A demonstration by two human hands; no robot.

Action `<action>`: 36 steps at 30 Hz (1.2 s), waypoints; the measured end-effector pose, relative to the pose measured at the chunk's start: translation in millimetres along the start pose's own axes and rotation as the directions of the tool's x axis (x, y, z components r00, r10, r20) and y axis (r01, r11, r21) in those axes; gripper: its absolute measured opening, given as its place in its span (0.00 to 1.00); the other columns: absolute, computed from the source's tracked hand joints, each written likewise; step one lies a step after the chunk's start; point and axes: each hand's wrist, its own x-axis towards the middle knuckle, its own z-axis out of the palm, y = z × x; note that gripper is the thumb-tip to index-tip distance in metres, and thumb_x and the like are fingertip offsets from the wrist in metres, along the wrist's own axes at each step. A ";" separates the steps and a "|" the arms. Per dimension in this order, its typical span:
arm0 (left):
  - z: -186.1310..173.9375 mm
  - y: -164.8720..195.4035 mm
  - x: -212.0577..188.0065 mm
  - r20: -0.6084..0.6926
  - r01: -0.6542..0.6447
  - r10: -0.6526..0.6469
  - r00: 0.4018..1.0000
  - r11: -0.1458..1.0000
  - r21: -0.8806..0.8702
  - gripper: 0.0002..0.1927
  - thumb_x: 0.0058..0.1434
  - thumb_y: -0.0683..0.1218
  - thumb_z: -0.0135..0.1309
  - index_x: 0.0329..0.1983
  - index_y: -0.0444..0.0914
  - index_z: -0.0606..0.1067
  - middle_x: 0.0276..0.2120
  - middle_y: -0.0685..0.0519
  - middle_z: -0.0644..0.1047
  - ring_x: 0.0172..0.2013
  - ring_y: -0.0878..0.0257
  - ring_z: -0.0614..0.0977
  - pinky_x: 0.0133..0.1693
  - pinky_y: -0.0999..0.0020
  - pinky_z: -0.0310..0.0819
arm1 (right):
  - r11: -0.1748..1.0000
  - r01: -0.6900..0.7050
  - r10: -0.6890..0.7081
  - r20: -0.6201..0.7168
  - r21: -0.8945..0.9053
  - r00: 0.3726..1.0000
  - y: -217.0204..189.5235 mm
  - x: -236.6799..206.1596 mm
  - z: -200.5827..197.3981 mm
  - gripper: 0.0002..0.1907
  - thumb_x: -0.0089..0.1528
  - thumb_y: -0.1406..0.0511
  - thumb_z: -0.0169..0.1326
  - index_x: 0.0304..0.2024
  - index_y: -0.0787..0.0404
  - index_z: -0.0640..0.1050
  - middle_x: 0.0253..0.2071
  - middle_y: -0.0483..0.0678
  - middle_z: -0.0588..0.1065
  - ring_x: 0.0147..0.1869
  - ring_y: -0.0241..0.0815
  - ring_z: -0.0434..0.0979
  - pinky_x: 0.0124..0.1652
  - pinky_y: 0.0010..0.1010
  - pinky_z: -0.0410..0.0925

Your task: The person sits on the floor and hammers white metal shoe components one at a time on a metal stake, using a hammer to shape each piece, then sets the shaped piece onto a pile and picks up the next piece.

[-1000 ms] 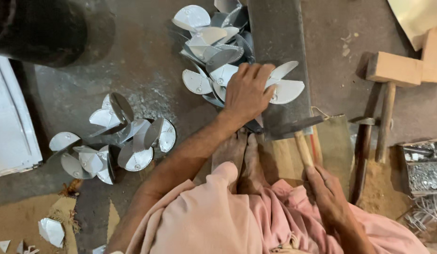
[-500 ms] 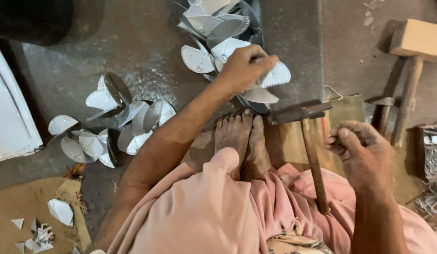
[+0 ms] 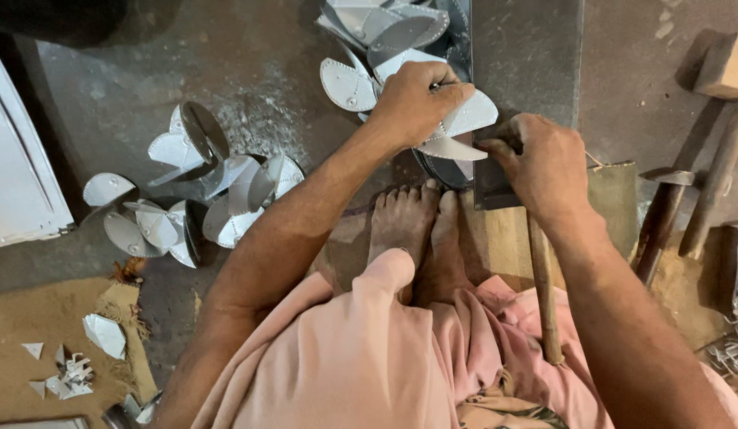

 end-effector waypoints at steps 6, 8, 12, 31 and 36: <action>12.6 3.9 -0.5 0.073 0.041 -0.044 0.996 0.998 0.051 0.15 0.57 0.54 0.62 0.37 0.39 0.84 0.27 0.47 0.84 0.29 0.57 0.86 0.34 0.60 0.79 | 0.981 -0.174 0.192 -0.268 0.090 0.944 37.8 -52.2 -36.2 0.09 0.75 0.65 0.61 0.45 0.68 0.82 0.38 0.54 0.82 0.38 0.39 0.82 0.43 0.33 0.74; 17.0 3.5 -0.2 0.096 0.069 -0.079 0.992 0.992 0.102 0.15 0.57 0.55 0.62 0.36 0.38 0.84 0.28 0.45 0.84 0.30 0.55 0.86 0.36 0.59 0.79 | 0.978 -0.206 0.193 -0.233 -0.029 0.953 49.4 -83.4 -41.8 0.12 0.74 0.63 0.60 0.45 0.68 0.81 0.36 0.55 0.81 0.38 0.39 0.81 0.44 0.33 0.73; 21.6 2.5 -0.2 0.120 0.081 -0.095 0.988 0.990 0.116 0.16 0.56 0.55 0.63 0.36 0.38 0.84 0.30 0.44 0.84 0.32 0.53 0.87 0.37 0.59 0.80 | 0.943 -0.333 0.333 0.012 -0.014 0.943 53.9 -153.5 -19.6 0.20 0.61 0.57 0.65 0.44 0.66 0.78 0.34 0.56 0.79 0.33 0.47 0.79 0.35 0.35 0.72; 15.5 28.8 -12.4 0.077 0.026 -0.048 0.996 0.965 0.262 0.17 0.58 0.54 0.61 0.38 0.35 0.82 0.33 0.39 0.83 0.39 0.42 0.85 0.42 0.49 0.78 | 0.989 -0.143 0.130 -0.276 -0.028 0.952 -8.7 -142.7 -47.6 0.12 0.76 0.63 0.52 0.55 0.64 0.76 0.35 0.59 0.75 0.35 0.55 0.77 0.37 0.41 0.69; 15.5 30.3 -14.1 0.083 0.046 -0.071 0.994 0.964 0.262 0.16 0.57 0.53 0.60 0.37 0.35 0.82 0.33 0.39 0.83 0.39 0.42 0.85 0.43 0.50 0.78 | 0.966 -0.258 0.257 -0.046 -0.030 0.965 -9.4 -129.2 -45.4 0.14 0.70 0.61 0.55 0.53 0.65 0.77 0.33 0.59 0.76 0.34 0.55 0.77 0.34 0.42 0.68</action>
